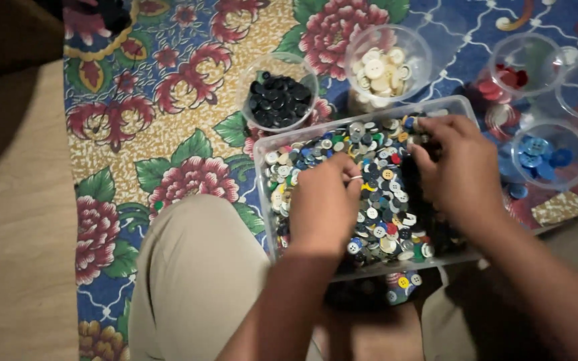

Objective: Sorting a large variety of buttons from a central container into smaller containers based on color and type.

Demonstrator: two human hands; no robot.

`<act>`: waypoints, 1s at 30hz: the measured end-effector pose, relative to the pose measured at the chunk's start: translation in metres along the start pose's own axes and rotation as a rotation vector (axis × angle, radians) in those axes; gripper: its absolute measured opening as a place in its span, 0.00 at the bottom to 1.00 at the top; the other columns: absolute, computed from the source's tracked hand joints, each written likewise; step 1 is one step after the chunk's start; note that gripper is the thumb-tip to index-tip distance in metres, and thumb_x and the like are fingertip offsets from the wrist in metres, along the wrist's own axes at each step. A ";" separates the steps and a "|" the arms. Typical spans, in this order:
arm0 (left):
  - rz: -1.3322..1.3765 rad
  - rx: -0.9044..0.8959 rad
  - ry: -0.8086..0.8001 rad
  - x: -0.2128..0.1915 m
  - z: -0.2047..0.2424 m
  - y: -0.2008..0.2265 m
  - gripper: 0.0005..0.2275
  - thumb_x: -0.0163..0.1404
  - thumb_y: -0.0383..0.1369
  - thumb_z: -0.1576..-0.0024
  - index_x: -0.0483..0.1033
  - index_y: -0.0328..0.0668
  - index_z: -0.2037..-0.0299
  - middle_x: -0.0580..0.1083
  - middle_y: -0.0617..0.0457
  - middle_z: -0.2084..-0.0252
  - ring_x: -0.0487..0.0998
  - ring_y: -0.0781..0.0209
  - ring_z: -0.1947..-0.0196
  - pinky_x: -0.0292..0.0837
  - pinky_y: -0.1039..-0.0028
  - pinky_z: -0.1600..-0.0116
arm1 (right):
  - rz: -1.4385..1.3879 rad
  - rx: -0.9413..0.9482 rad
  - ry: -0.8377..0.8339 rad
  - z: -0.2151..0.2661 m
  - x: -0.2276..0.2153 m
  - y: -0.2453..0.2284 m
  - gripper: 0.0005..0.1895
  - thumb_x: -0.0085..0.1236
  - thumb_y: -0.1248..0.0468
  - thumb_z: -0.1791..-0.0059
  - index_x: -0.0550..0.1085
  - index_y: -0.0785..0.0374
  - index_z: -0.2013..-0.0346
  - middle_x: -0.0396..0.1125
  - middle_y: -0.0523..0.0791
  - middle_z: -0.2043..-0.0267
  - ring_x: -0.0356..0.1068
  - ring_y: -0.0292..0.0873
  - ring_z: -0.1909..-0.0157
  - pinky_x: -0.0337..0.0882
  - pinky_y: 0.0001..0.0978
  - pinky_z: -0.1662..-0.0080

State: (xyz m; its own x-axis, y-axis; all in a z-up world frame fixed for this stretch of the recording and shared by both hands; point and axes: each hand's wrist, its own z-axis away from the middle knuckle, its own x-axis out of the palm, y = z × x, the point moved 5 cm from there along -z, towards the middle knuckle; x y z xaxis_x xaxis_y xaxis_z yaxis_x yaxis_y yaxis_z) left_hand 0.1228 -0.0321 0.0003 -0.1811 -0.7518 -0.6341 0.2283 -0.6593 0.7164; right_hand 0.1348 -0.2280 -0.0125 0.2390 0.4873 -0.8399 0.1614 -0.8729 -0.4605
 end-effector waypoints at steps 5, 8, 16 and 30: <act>0.093 0.012 0.006 -0.003 0.008 -0.002 0.06 0.51 0.28 0.48 0.80 0.46 0.64 0.81 0.53 0.69 0.81 0.50 0.71 0.76 0.63 0.61 | 0.028 -0.003 -0.073 -0.014 0.008 0.014 0.22 0.70 0.71 0.57 0.81 0.72 0.48 0.75 0.54 0.52 0.73 0.49 0.66 0.72 0.39 0.60; 0.093 -0.036 -0.006 -0.005 0.005 -0.004 0.05 0.51 0.28 0.47 0.80 0.48 0.64 0.81 0.56 0.69 0.81 0.54 0.71 0.76 0.65 0.60 | 0.039 0.008 -0.093 -0.018 0.004 0.019 0.20 0.70 0.72 0.57 0.82 0.70 0.51 0.75 0.52 0.57 0.71 0.48 0.70 0.71 0.38 0.63; 0.108 -0.109 -0.021 -0.011 0.004 -0.008 0.03 0.55 0.30 0.46 0.81 0.49 0.64 0.82 0.58 0.67 0.82 0.57 0.70 0.77 0.67 0.59 | 0.228 0.080 -0.235 0.002 -0.007 0.013 0.13 0.62 0.63 0.50 0.82 0.56 0.51 0.76 0.50 0.60 0.72 0.55 0.73 0.70 0.46 0.67; 0.155 -0.083 -0.032 -0.008 0.020 -0.014 0.06 0.53 0.35 0.50 0.81 0.49 0.66 0.83 0.58 0.64 0.77 0.55 0.76 0.75 0.67 0.64 | -0.888 0.969 -0.111 0.014 -0.023 0.043 0.15 0.55 0.56 0.40 0.70 0.67 0.58 0.58 0.44 0.61 0.61 0.39 0.59 0.69 0.29 0.55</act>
State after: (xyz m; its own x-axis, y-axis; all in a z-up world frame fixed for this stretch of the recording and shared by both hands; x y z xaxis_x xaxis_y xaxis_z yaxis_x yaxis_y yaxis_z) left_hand 0.1016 -0.0169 0.0016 -0.1677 -0.8452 -0.5074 0.3338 -0.5330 0.7775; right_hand 0.1229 -0.2767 -0.0173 0.3208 0.9360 -0.1447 -0.5360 0.0535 -0.8425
